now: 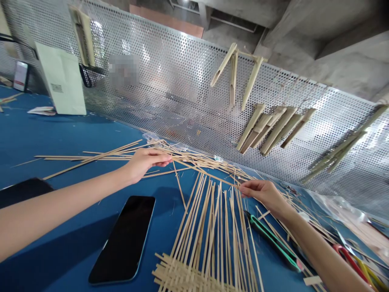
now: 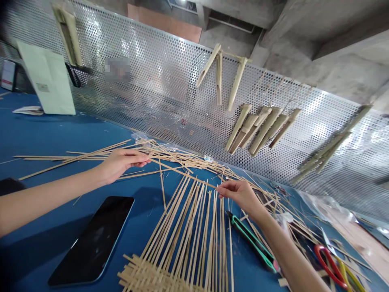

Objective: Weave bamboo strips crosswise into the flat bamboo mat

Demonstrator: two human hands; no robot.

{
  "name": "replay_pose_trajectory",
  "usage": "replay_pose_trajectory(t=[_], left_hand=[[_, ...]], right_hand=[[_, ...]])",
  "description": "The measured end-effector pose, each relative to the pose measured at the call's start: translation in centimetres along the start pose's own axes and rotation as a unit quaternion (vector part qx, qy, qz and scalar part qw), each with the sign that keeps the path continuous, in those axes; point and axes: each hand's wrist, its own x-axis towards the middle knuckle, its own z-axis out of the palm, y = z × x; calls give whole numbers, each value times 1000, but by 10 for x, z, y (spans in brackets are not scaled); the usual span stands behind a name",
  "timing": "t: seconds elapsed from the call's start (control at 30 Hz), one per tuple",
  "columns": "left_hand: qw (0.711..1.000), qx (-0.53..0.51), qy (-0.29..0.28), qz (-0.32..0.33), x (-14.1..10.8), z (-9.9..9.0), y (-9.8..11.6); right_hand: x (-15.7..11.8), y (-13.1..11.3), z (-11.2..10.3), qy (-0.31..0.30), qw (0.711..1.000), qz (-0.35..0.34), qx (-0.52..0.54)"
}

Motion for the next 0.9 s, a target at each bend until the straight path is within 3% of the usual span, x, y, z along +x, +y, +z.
replay_pose_trajectory(t=[0.33, 0.47, 0.57, 0.63, 0.73, 0.8, 0.9], left_hand=[[998, 58, -7, -6, 4, -22, -11], [992, 118, 12, 34, 3, -33, -13], [975, 192, 46, 102, 4, -38, -12], [947, 243, 106, 181, 5, -35, -7], [870, 306, 201, 331, 3, -15, 9], [821, 356, 171, 413, -1, 7, 22], [763, 433, 55, 477, -5, 47, 34]], right_hand=[[-1, 11, -14, 13, 1000, -11, -16], [-1, 19, -23, 23, 999, -4, -22], [2, 20, -25, 21, 999, -10, -38], [4, 17, -23, 16, 998, -22, -55], [5, 6, -14, 15, 995, -49, -87], [3, -5, -4, 18, 991, -73, -112], [-1, -26, 14, 13, 983, -115, -144]])
